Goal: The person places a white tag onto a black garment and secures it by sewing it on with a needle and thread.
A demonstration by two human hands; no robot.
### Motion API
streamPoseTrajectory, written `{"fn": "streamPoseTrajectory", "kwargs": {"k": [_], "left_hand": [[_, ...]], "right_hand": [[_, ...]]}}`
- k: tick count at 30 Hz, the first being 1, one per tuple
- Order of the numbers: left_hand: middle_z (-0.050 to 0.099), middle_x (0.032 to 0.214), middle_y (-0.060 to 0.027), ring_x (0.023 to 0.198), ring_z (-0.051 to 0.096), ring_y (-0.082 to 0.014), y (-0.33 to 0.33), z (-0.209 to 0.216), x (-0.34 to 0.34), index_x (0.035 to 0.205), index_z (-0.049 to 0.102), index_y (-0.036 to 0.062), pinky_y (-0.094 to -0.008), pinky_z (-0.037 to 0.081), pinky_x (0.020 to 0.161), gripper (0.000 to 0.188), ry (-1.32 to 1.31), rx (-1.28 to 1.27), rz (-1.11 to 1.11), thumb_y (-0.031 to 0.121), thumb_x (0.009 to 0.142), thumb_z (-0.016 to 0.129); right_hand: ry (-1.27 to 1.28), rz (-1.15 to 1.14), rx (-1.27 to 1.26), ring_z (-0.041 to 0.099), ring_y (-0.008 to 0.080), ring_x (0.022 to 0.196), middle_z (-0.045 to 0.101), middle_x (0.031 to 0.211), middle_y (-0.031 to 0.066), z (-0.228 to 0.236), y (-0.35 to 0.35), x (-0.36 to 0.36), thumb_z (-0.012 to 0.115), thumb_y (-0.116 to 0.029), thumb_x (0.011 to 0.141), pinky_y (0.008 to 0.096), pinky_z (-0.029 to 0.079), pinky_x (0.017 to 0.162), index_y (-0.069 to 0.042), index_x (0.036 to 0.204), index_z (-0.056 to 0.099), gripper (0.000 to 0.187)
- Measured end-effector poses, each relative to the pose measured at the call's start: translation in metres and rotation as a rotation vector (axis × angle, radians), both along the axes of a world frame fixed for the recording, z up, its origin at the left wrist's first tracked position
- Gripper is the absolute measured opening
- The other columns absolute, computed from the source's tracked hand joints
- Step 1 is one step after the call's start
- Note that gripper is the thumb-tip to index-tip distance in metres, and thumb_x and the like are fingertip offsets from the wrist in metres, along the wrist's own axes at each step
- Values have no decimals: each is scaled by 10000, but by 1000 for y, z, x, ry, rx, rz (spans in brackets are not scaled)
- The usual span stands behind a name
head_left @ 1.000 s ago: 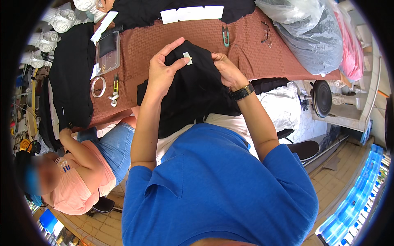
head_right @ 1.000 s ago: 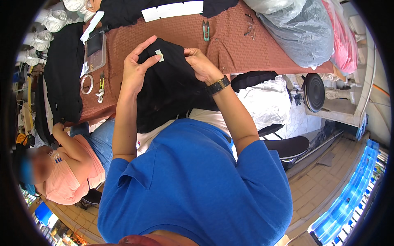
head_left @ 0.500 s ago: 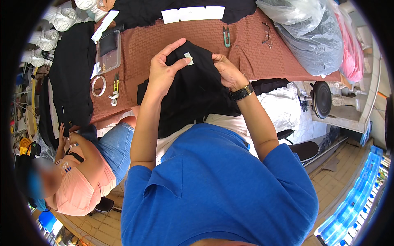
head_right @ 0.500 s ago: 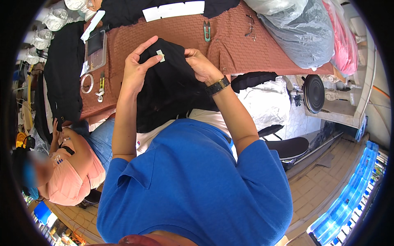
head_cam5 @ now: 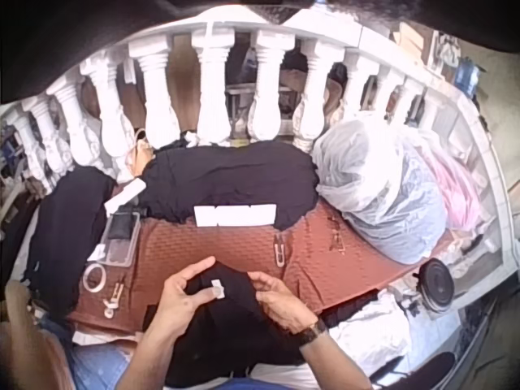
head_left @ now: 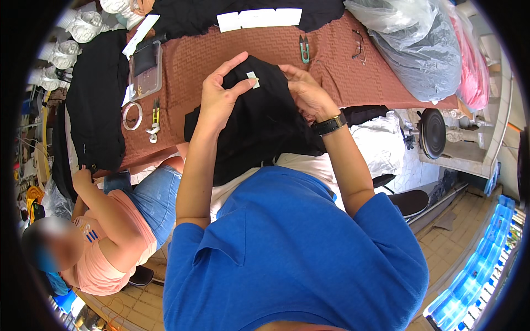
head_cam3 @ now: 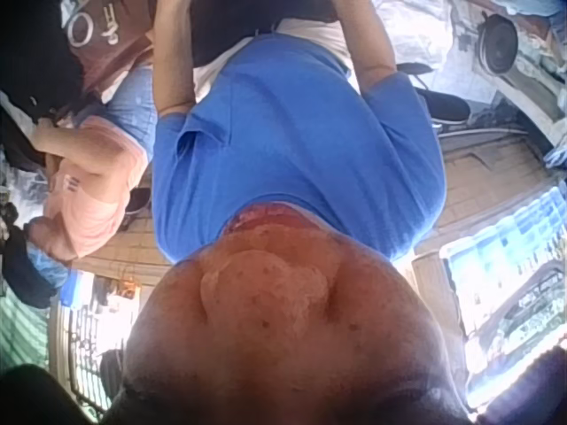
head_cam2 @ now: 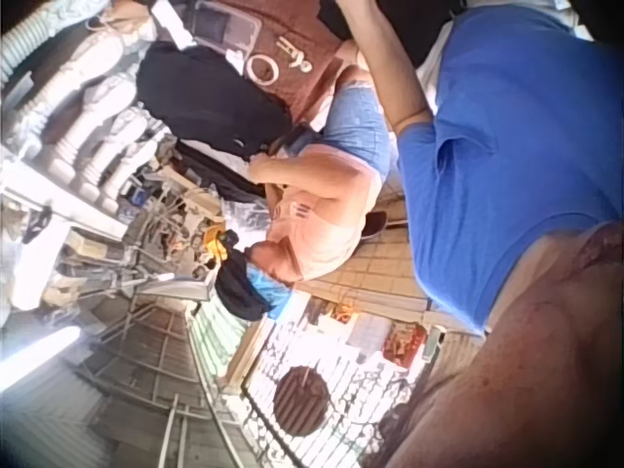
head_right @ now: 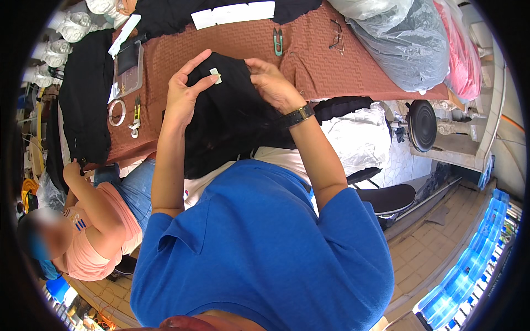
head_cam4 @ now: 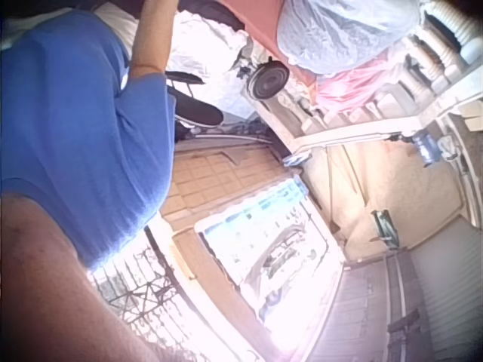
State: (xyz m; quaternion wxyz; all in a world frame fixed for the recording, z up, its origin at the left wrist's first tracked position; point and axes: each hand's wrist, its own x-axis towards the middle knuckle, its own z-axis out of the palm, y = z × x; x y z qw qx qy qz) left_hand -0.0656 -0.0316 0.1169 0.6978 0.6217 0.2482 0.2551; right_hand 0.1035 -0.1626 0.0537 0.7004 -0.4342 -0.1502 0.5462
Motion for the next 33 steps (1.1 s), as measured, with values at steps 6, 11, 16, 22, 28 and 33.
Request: {"fn": "streamPoseTrajectory", "kwargs": {"k": [6,11,16,22,28,33], "left_hand": [[663,1266,-109,1152,621,-167,3,5,0,1326,641,33,-291,461,1029,553,-2,-96,-24,-23,791,768],[662,1270,-121,1163,617,-172,2,-2,8,1327,638,30,-298,454,1040,550,17,88,-1,-7,797,775],[666,1258,-123,1148,625,-174,1,2,7,1326,638,28,-293,466,1023,554,76,108,2,-13,791,773],[690,1198,-101,1032,667,-140,6,-8,1,1330,639,40,-267,512,948,554,89,118,44,-55,795,747],[686,1194,-97,1048,659,-146,4,1,1,1324,642,37,-269,508,954,550,61,97,14,-65,791,732],[668,1228,-104,1098,637,-156,0,4,2,1323,641,36,-271,496,976,551,10,76,14,-60,790,740]], "right_hand": [[-828,-306,106,637,137,946,618,1084,56,42,4,-11,708,-47,901,236,522,830,-29,1111,694,211],[-1150,-166,158,635,159,802,607,965,62,59,9,-28,717,-27,888,273,522,698,-15,1017,717,130],[-1327,-252,249,637,139,763,641,930,63,65,13,-27,656,-16,935,267,512,650,8,956,664,33],[-1014,-428,502,628,108,662,693,850,105,130,-9,-13,527,-63,1040,241,537,591,4,1057,521,70],[-1161,-511,631,573,159,625,649,873,169,179,-64,10,527,-48,1037,258,514,576,22,1141,532,125],[-1064,-352,297,647,106,674,698,852,98,169,-70,-3,579,-34,1010,215,532,600,6,1152,559,149]]}}
